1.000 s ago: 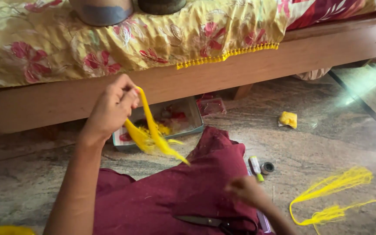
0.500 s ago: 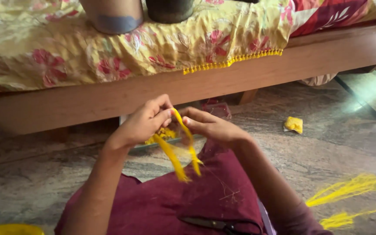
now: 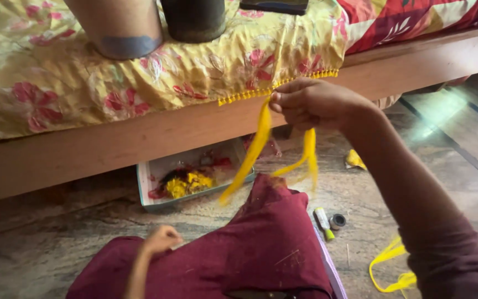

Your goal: Creating decorative yarn tassels and attaching them to the edge of a bedsheet or fabric.

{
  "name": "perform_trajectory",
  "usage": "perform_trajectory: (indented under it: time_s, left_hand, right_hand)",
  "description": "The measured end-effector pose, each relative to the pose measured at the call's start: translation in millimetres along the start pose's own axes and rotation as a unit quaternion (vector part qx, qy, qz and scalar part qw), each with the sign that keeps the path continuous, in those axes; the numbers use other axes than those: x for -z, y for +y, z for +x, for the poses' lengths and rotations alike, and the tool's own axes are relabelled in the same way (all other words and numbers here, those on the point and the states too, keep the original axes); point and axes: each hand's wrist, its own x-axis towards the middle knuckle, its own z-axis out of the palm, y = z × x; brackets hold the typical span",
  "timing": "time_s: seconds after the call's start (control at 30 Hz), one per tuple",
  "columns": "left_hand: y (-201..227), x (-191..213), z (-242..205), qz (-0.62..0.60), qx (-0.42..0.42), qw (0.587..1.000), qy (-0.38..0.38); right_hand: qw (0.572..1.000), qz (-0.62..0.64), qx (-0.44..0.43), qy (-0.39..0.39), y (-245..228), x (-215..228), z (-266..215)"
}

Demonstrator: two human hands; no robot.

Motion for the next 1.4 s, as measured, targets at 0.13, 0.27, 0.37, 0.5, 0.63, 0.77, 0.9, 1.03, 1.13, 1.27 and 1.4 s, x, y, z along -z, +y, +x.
perform_trajectory:
  time_s: [0.13,0.27,0.37,0.5,0.63,0.77,0.9,1.03,1.13,1.27,1.4]
  left_hand:
    - [199.6,54.1,-58.5,0.185,-0.019,0.950,0.252]
    - [376.7,28.1,-111.6,-0.163,-0.249,0.921,0.252]
    - [433.2,-11.6,-101.6,-0.300,-0.291,0.902,0.107]
    - [442.5,-60.9,-47.8,-0.553,-0.319,0.763,-0.104]
    - [483.1,-26.4,-64.4,-0.745,-0.399,0.344,-0.410]
    - [508.7,28.4,-86.6,-0.745,-0.203,0.615,-0.157]
    - [529.9,75.1,-126.5,-0.667,-0.211,0.710,-0.079]
    - [546.0,124.7,-162.8,-0.622,-0.306,0.719,-0.054]
    - [553.1,156.6,-184.9,-0.576,-0.357,0.735,-0.023]
    - [551.9,171.7,-204.2,-0.479,-0.411,0.775,0.019]
    - [538.0,164.6,-201.1,-0.259,-0.426,0.864,0.079]
  right_hand:
    - [0.993,-0.114,0.017,-0.019,3.3,-25.8,-4.8]
    - [0.948,-0.312,0.006,0.064,12.0,-60.2,1.4]
    - [0.930,-0.356,0.066,0.058,34.6,-65.3,12.2]
    - [0.895,-0.389,0.211,0.056,56.9,-63.4,-0.9]
    - [0.889,-0.398,0.208,0.090,57.7,-73.9,-41.9]
    - [0.913,-0.355,0.186,0.076,81.4,-83.3,-65.9]
    - [0.970,-0.222,0.099,-0.028,143.3,-93.8,-65.5]
    - [0.978,-0.134,0.104,-0.121,250.1,-109.6,-48.0]
    - [0.986,-0.072,0.068,-0.134,305.7,-119.1,-44.9]
    - [0.947,-0.317,0.036,-0.046,310.4,-105.6,-40.1]
    - [0.930,-0.253,0.035,0.263,241.1,-68.0,-32.6]
